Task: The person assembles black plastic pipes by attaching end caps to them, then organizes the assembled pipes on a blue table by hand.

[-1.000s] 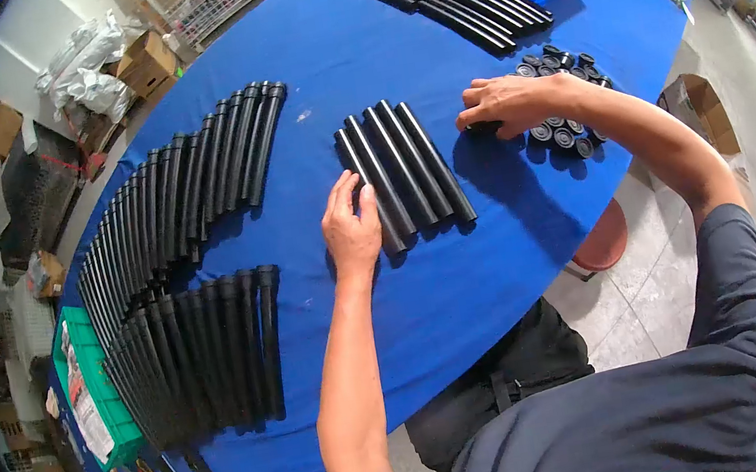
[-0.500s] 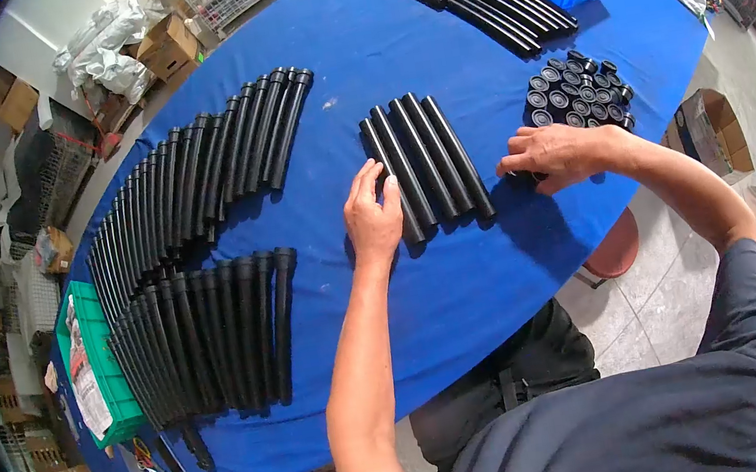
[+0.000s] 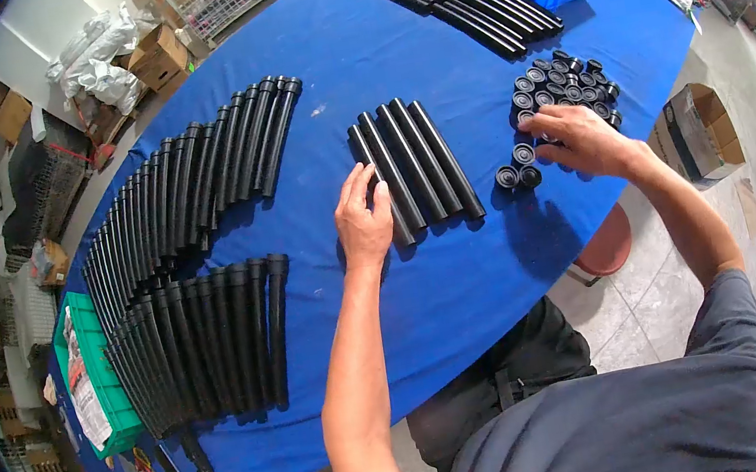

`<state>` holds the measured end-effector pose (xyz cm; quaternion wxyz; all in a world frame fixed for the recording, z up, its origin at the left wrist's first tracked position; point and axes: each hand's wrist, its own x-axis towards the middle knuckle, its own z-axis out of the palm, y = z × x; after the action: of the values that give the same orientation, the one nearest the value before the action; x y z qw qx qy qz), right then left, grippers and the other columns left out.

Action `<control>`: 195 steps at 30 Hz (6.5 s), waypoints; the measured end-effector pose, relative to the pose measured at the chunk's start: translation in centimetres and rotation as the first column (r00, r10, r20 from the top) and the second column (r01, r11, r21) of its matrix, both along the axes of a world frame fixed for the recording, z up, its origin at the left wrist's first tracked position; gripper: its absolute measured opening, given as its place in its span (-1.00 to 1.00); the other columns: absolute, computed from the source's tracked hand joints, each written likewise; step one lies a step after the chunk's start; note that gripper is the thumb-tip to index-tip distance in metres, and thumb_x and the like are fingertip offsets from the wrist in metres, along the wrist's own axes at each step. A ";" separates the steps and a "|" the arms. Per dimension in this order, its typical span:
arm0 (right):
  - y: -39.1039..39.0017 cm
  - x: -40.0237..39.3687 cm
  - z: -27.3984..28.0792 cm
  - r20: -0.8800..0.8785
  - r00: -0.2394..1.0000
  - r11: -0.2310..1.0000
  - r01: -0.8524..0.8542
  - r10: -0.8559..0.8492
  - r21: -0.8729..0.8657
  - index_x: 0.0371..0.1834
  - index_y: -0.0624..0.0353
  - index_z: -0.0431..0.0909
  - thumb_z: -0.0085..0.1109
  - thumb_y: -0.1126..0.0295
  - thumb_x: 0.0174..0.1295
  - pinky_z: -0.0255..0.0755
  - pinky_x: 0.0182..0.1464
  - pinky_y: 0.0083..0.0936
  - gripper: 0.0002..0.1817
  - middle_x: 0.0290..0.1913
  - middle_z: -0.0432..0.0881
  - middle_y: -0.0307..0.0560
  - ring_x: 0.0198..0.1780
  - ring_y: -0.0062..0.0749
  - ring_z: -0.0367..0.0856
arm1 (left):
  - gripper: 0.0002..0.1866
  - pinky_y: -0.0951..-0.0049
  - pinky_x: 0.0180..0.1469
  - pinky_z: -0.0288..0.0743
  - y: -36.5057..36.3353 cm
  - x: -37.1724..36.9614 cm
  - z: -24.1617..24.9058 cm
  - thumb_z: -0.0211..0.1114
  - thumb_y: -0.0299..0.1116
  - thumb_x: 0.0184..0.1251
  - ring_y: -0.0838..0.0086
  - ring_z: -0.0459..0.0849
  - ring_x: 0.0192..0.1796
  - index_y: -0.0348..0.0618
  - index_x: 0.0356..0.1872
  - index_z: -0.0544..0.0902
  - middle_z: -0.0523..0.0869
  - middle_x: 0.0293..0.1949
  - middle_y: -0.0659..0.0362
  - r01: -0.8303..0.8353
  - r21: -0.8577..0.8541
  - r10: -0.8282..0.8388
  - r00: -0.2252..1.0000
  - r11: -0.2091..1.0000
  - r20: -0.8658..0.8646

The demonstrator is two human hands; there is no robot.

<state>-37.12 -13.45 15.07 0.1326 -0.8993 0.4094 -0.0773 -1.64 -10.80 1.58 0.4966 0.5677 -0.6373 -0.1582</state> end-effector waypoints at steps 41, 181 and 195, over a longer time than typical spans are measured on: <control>18.9 8.3 -8.3 0.607 0.766 0.973 0.106 -0.211 0.205 0.28 0.26 0.42 0.44 0.43 0.23 0.55 -0.22 -0.32 -0.43 -0.06 0.60 0.05 -0.32 -0.28 0.63 | -0.53 0.05 0.18 0.54 1.3 0.8 0.4 0.32 -0.33 0.12 0.00 0.65 0.05 -0.02 0.14 0.72 0.70 -0.05 -0.05 -0.309 0.056 0.267 0.887 0.949 0.376; 19.1 11.2 -8.0 0.824 0.393 0.702 -0.442 -0.409 0.559 0.20 0.22 0.59 0.38 0.31 0.30 0.50 -0.37 -0.44 -0.57 -0.50 0.62 -0.07 -0.48 -0.46 0.64 | -0.64 0.30 0.07 0.61 23.1 -2.0 6.3 0.55 -0.57 0.08 0.25 0.75 -0.06 -0.23 -0.08 0.64 0.76 -0.12 0.05 -0.034 0.273 -0.038 0.966 0.961 0.254; 19.2 12.7 -9.0 0.914 0.304 0.741 -0.542 -0.268 0.397 0.17 0.18 0.66 0.51 0.30 0.23 0.49 -0.40 -0.50 -0.54 -0.39 0.67 -0.13 -0.45 -0.49 0.64 | -0.56 0.33 0.14 0.51 25.5 1.7 8.7 0.48 -0.42 0.26 0.25 0.67 0.05 -0.34 0.15 0.67 0.70 0.04 -0.02 0.352 0.581 -0.295 0.936 0.734 -0.194</control>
<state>-24.42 5.77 6.07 0.6550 -0.6028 0.1633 -0.4254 0.08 14.68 10.29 0.2807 0.5693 -0.6185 -0.4632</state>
